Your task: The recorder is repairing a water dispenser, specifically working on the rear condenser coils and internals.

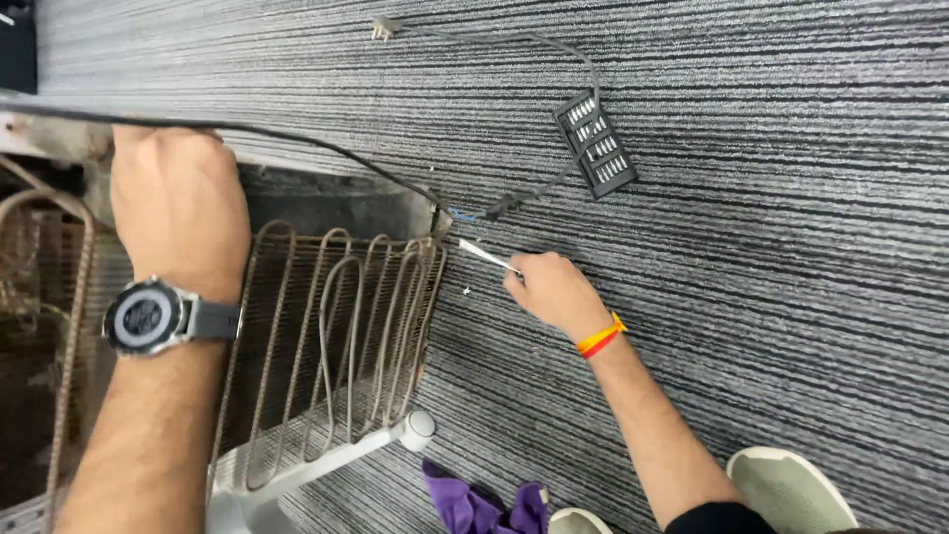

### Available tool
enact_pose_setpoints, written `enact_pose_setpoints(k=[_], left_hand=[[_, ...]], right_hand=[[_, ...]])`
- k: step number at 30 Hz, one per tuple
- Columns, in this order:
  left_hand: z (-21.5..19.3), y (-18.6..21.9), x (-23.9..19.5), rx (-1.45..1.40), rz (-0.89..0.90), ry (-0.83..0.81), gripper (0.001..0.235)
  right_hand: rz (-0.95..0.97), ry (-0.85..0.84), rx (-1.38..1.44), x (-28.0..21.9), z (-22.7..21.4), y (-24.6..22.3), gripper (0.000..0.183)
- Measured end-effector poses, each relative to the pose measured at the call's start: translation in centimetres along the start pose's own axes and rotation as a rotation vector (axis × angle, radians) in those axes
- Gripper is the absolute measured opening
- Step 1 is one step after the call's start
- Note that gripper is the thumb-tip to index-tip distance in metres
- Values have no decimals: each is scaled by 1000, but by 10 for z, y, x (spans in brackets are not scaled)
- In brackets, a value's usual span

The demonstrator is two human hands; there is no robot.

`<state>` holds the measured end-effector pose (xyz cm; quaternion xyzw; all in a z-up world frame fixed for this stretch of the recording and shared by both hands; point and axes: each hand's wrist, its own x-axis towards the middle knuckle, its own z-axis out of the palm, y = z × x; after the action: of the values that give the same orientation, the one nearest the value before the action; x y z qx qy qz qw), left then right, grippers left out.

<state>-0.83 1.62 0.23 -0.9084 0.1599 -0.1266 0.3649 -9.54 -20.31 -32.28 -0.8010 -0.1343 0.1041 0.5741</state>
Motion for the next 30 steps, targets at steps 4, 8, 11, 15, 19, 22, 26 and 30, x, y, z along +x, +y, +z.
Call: enact_pose_setpoints(k=[4, 8, 11, 15, 19, 22, 26, 30], left_hand=[[24, -7, -6, 67, -7, 9, 16], [21, -5, -4, 77, -29, 30, 15], [14, -3, 1, 24, -26, 53, 16], [11, -2, 6, 13, -37, 36, 16], [10, 0, 6, -20, -51, 22, 16], [8, 0, 5, 6, -44, -23, 18], [6, 2, 6, -51, -61, 28, 15], [5, 1, 9, 10, -27, -2, 12]], right_hand=[[145, -79, -98, 6, 16, -17, 19], [245, 28, 81, 29, 58, -29, 20], [178, 19, 15, 38, 89, -21, 22], [62, 62, -114, 44, 122, -7, 24], [98, 75, -157, 45, 133, -4, 22], [101, 95, -168, 44, 140, -2, 20], [108, 120, -159, 39, 126, -4, 16], [272, 142, 61, 26, 70, -30, 14]])
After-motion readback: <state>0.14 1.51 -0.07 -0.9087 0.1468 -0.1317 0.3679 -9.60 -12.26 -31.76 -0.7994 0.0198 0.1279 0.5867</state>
